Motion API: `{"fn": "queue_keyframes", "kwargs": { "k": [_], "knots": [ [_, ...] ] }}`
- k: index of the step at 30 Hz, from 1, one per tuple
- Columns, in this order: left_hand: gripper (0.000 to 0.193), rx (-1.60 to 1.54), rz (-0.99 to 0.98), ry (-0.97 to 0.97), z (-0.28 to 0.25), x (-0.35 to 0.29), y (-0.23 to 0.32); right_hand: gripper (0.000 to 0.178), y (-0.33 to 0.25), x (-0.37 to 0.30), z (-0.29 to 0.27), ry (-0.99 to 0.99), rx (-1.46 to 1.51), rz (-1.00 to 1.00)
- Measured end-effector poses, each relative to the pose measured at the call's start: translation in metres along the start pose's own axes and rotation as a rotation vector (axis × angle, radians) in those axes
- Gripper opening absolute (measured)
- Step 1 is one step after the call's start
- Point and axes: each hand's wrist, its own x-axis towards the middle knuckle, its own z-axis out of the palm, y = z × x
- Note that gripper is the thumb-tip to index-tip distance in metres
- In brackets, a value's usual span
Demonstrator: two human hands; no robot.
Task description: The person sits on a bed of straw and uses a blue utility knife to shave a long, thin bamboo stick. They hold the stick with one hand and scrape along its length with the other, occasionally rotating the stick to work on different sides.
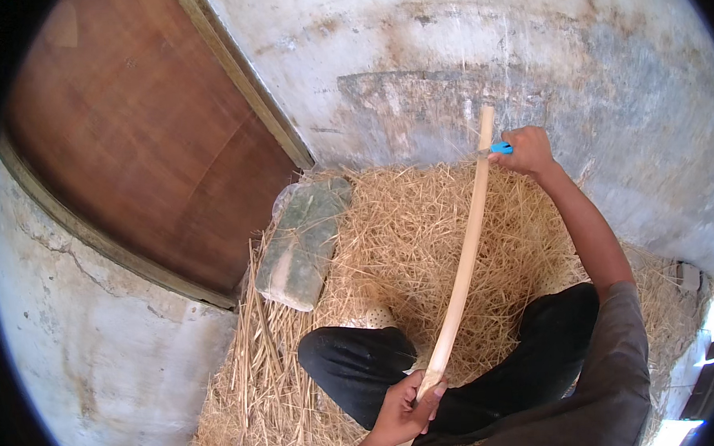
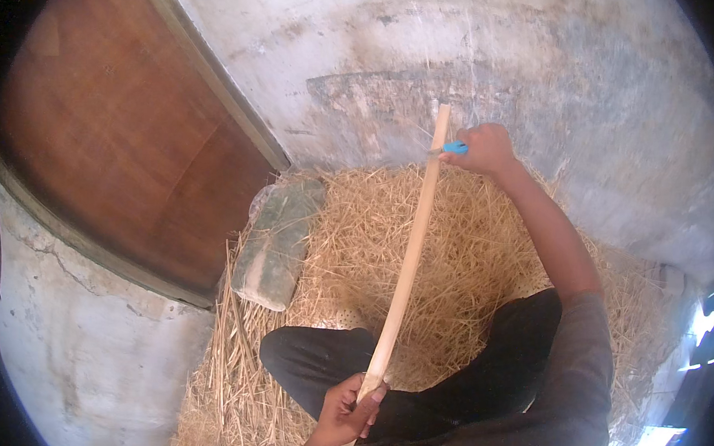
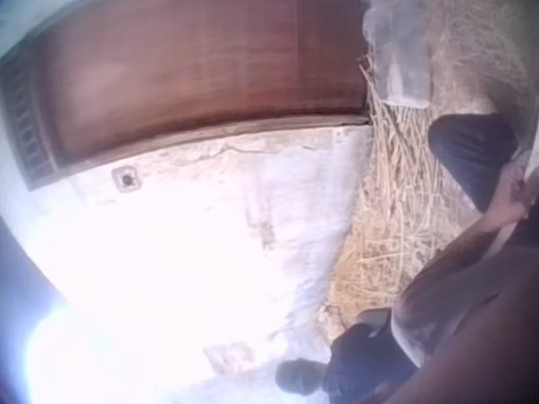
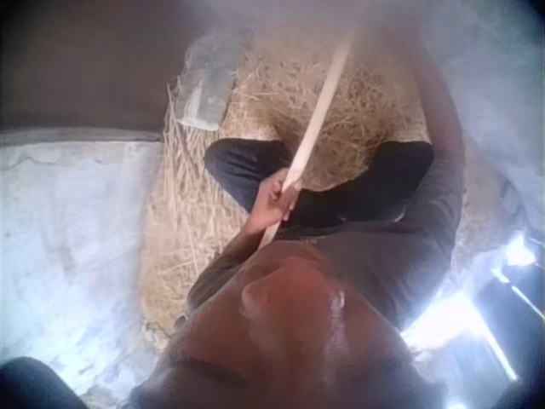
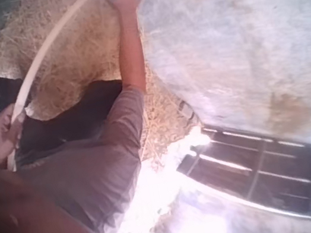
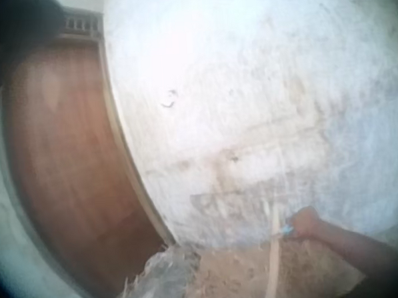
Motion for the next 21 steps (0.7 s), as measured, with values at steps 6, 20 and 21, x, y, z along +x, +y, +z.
{"fn": "queue_keyframes", "kwargs": {
  "k": [6,20,21],
  "knots": [
    [0.015,-0.069,-0.113,0.026,0.001,-0.015,0.004,0.077,0.026,-0.001,0.023,0.085,-0.115,0.164],
    [0.015,-0.109,0.1,0.239,-0.032,0.014,-0.015,0.061,-0.056,-0.1,-0.002,-0.265,0.513,0.349],
    [0.012,-0.098,0.081,0.208,-0.035,0.024,-0.007,0.057,-0.081,-0.101,-0.021,-0.41,0.514,0.268]
  ]
}}
